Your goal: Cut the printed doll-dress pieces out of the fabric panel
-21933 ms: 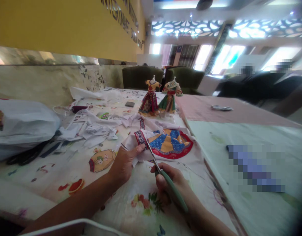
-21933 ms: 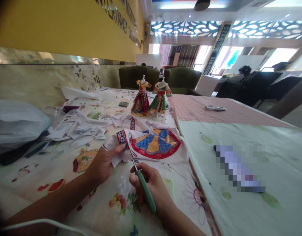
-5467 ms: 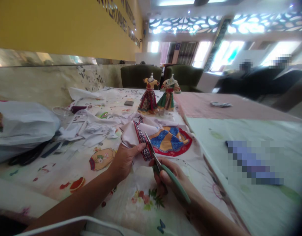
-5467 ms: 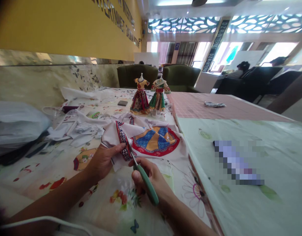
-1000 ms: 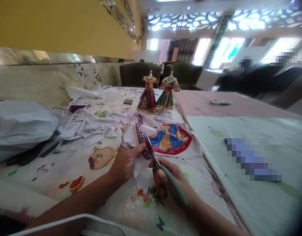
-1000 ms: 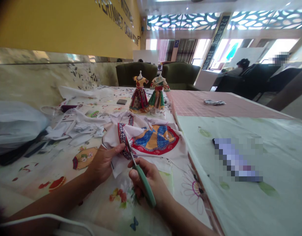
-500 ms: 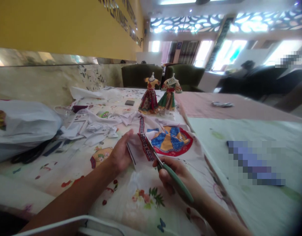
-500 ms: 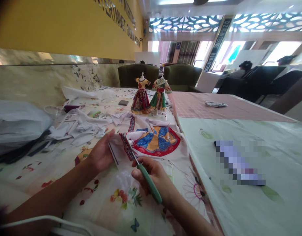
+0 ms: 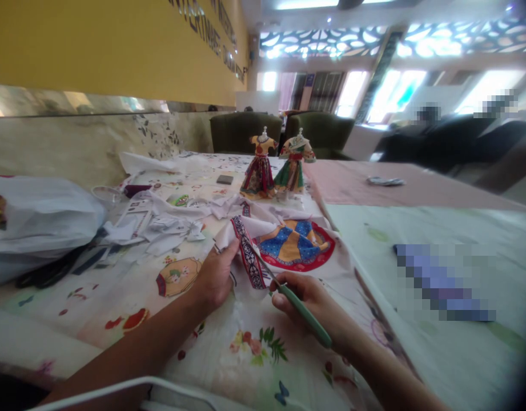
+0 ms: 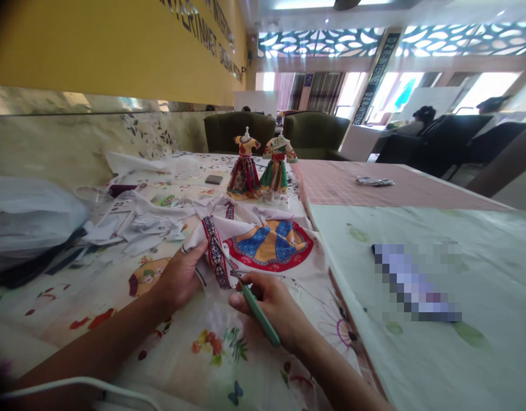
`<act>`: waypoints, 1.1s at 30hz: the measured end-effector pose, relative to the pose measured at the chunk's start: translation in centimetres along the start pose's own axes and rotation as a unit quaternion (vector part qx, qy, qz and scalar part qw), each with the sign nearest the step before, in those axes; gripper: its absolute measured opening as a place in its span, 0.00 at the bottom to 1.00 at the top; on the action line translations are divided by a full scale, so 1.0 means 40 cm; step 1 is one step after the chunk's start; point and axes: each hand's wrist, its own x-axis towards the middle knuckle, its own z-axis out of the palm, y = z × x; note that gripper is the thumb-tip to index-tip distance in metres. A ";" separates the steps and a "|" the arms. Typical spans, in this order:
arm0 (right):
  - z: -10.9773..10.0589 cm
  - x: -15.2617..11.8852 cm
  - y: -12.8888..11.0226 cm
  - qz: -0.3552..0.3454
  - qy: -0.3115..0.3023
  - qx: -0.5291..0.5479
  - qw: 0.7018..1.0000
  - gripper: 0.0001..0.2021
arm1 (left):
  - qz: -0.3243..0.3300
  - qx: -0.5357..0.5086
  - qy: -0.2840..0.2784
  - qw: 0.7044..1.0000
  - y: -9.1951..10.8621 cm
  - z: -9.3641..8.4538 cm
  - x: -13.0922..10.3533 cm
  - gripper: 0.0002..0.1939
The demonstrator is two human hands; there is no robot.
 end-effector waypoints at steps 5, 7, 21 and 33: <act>0.006 -0.001 0.008 0.034 0.008 0.026 0.999 0.25 | 0.019 0.021 0.008 1.000 -0.008 -0.003 -0.007 0.31; 0.008 0.000 0.012 0.034 0.010 0.031 0.999 0.26 | 0.021 0.024 -0.023 0.999 -0.005 0.002 -0.012 0.34; 0.024 0.002 0.034 -0.011 -0.013 0.117 0.993 0.33 | 0.022 0.039 -0.063 0.997 0.007 0.002 -0.017 0.31; 0.022 -0.002 0.029 -0.022 -0.014 0.121 0.992 0.30 | 0.011 0.055 -0.096 0.994 0.006 -0.001 -0.022 0.26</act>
